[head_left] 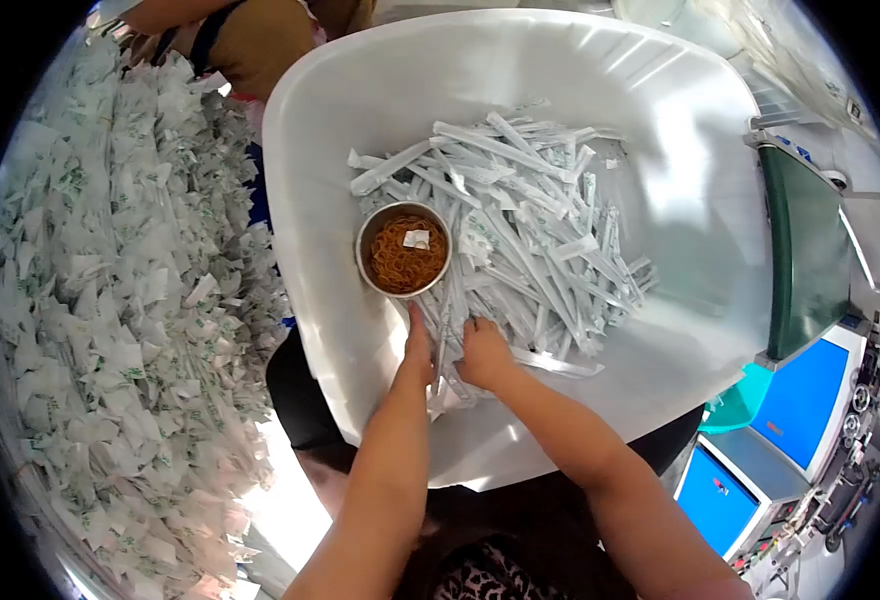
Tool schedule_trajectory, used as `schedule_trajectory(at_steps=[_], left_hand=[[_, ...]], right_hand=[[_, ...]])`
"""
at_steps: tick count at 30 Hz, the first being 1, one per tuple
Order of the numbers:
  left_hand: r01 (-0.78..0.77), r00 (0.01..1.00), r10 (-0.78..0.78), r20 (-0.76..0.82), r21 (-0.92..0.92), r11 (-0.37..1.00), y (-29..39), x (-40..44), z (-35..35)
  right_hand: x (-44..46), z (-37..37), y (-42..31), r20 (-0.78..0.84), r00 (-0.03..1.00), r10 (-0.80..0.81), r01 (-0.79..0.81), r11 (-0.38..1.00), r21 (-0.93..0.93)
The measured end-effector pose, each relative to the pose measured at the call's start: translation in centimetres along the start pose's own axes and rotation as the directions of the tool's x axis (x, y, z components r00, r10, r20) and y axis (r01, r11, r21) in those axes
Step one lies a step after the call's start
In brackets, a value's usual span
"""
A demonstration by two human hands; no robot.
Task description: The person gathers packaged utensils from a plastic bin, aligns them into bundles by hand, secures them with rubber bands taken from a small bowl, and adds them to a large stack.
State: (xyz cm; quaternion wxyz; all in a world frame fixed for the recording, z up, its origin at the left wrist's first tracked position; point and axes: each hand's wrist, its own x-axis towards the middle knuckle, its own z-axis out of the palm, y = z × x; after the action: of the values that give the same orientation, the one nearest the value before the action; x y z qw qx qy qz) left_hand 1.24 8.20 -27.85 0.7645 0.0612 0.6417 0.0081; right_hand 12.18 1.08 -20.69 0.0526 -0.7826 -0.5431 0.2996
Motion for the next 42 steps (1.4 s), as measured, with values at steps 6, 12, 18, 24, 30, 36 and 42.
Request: schedule_trajectory(at_steps=[6, 12, 18, 24, 30, 36, 42], left_hand=[[0.062, 0.998, -0.062, 0.002, 0.032, 0.998, 1.0, -3.1, 1.3], [0.088, 0.990, -0.081, 0.112, -0.052, 0.995, 1.3, -5.3, 2.1], [0.030, 0.992, -0.006, 0.125, -0.184, 0.982, -0.7, -6.3, 3.0], [0.177, 0.975, -0.103, 0.195, -0.413, 0.893, -3.6, -8.8, 5.5], [0.249, 0.860, -0.036, 0.509, -0.357, 0.900, -6.6, -15.7, 8.4], [0.266, 0.689, -0.002, 0.725, -0.250, 0.931, -7.1, -22.4, 10.4], [0.331, 0.599, -0.076, 0.797, -0.159, 0.930, -9.5, -25.4, 11.9]], right_hand=[[1.7, -2.3, -0.1, 0.320, 0.936, 0.148, -0.208, 0.965, 0.162], [3.2, -1.3, 4.6, 0.567, 0.822, 0.044, -0.455, 0.649, 0.609], [2.3, -2.5, 3.0, 0.469, 0.873, -0.132, -0.018, 0.953, 0.301], [0.2, -8.7, 3.6, 0.614, 0.781, -0.113, -0.120, 0.938, 0.326], [-5.7, -18.1, -0.9, 0.611, 0.789, -0.063, 0.115, 0.992, -0.045], [-13.0, -21.7, -3.2, 0.372, 0.928, 0.007, 0.090, 0.966, -0.242], [-19.9, -22.2, -3.3, 0.110, 0.983, -0.145, 0.176, 0.911, -0.373]])
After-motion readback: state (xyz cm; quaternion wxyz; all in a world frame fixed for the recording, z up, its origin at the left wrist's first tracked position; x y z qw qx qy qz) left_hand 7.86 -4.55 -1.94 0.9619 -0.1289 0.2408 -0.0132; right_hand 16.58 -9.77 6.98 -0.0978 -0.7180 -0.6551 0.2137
